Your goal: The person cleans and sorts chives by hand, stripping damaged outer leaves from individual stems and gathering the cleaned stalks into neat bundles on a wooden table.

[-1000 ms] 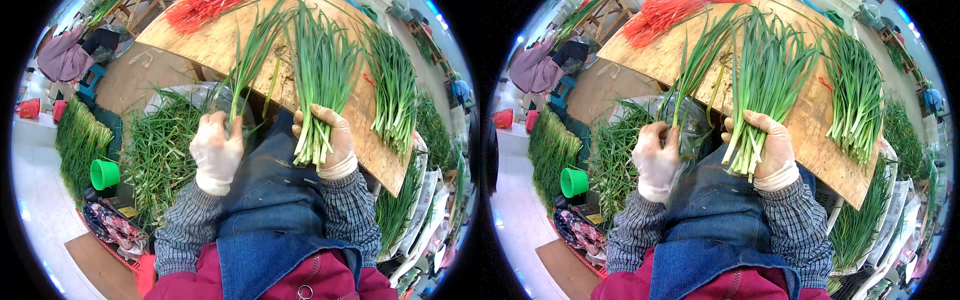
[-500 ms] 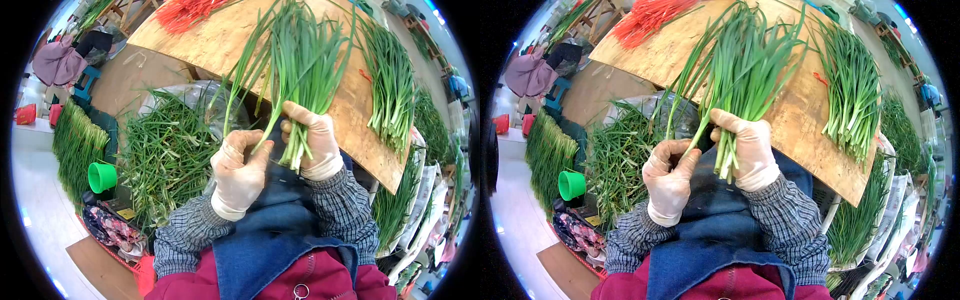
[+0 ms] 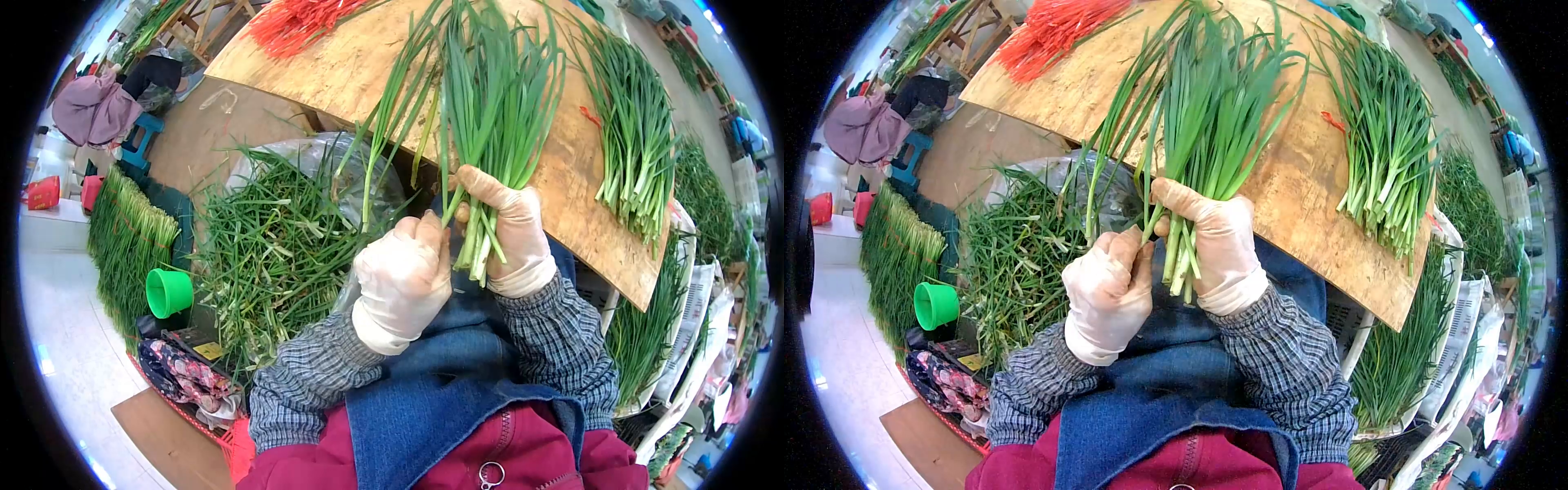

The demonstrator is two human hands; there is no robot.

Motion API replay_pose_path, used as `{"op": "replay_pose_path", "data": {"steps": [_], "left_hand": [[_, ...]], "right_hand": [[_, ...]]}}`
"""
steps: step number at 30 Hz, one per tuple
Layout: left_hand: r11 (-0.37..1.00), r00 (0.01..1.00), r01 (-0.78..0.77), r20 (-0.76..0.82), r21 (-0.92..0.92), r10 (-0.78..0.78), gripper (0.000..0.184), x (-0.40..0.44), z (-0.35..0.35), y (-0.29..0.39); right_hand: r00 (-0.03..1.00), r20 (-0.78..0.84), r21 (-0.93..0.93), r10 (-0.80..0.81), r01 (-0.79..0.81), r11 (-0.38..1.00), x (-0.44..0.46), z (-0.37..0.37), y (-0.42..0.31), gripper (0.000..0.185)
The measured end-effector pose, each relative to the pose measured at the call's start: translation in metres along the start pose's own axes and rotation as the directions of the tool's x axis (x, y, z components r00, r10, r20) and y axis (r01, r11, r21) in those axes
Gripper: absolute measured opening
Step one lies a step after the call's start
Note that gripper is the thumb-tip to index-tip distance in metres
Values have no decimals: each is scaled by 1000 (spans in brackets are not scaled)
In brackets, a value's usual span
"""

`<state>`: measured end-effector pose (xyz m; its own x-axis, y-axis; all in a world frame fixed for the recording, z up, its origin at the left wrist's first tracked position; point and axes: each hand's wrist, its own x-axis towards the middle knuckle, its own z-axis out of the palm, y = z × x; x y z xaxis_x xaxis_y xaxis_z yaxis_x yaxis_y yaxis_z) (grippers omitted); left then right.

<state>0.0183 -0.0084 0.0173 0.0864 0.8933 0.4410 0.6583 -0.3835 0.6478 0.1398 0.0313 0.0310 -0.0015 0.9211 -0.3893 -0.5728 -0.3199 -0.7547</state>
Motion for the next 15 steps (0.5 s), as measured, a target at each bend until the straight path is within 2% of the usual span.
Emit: {"op": "replay_pose_path", "data": {"steps": [2,3,4,6,10,11,14,15], "left_hand": [[999,1000,-14,21,-38,15,17,0,-1,0],[948,995,102,48,-302,-92,19,2,-3,1],[715,883,466,325,-521,-339,17,5,-11,4],[329,680,731,595,-598,-428,17,23,-25,5],[290,711,687,532,-667,-460,15,28,-11,-3],[260,714,668,502,-697,-488,10,26,-7,-2],[402,784,535,258,-743,-565,7,16,-5,9],[445,789,544,252,-711,-561,5,8,-12,6]], "right_hand": [[1000,7,-7,-8,8,1000,1,-3,1,12],[1000,16,37,24,-25,999,3,-5,0,11],[998,40,61,53,-55,997,4,-8,-1,11],[990,93,108,109,-119,987,5,-12,-2,11],[982,99,131,161,-174,976,4,-11,1,10],[981,105,147,161,-175,974,4,-11,2,10],[986,98,167,134,-149,975,4,-12,0,9],[991,81,156,107,-118,981,5,-12,-3,9]]}}
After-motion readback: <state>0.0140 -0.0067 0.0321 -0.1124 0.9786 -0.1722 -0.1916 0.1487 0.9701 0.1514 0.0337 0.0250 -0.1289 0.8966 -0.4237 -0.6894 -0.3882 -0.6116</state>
